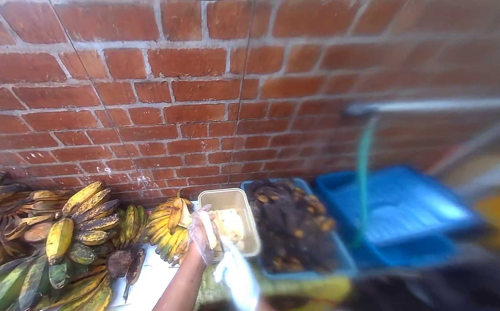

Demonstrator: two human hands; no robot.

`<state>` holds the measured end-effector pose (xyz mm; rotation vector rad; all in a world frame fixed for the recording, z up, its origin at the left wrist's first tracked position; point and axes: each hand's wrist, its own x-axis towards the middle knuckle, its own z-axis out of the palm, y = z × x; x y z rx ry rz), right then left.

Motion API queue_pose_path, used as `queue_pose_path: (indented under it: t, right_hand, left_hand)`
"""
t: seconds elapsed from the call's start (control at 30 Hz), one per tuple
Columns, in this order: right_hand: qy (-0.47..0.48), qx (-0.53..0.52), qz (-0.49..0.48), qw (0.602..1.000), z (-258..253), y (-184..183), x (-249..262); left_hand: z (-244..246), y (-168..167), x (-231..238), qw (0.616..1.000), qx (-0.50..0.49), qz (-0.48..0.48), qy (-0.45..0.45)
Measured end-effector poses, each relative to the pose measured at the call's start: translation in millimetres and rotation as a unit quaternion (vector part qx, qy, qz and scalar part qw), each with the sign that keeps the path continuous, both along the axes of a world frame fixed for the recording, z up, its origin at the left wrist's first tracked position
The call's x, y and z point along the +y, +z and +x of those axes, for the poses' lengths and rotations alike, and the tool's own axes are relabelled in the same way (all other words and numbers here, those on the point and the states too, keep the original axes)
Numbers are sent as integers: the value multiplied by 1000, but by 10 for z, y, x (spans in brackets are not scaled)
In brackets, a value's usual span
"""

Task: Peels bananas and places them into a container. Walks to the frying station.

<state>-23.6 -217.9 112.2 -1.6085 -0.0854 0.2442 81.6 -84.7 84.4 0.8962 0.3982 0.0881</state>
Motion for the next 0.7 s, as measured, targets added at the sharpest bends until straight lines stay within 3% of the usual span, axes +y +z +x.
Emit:
queue_pose_path:
  t: [0.13, 0.23, 0.47, 0.6, 0.7]
  right_hand:
    - [0, -35, -9, 999, 0, 140, -20]
    - [-18, -14, 16, 1000, 135, 15, 30]
    - [-25, -72, 29, 997, 36, 99, 3]
    - [-9, -1, 5, 1000, -12, 588, -34]
    - [-29, -29, -23, 999, 50, 278, 50]
  left_hand:
    - [34, 196, -122, 998, -34, -51, 2]
    - [15, 336, -176, 992, -62, -105, -14]
    - [-29, 526, -198, 994, -30, -100, 24]
    - [-74, 570, -172, 994, -25, -110, 16]
    - [-97, 610, -173, 993, -18, -111, 20]
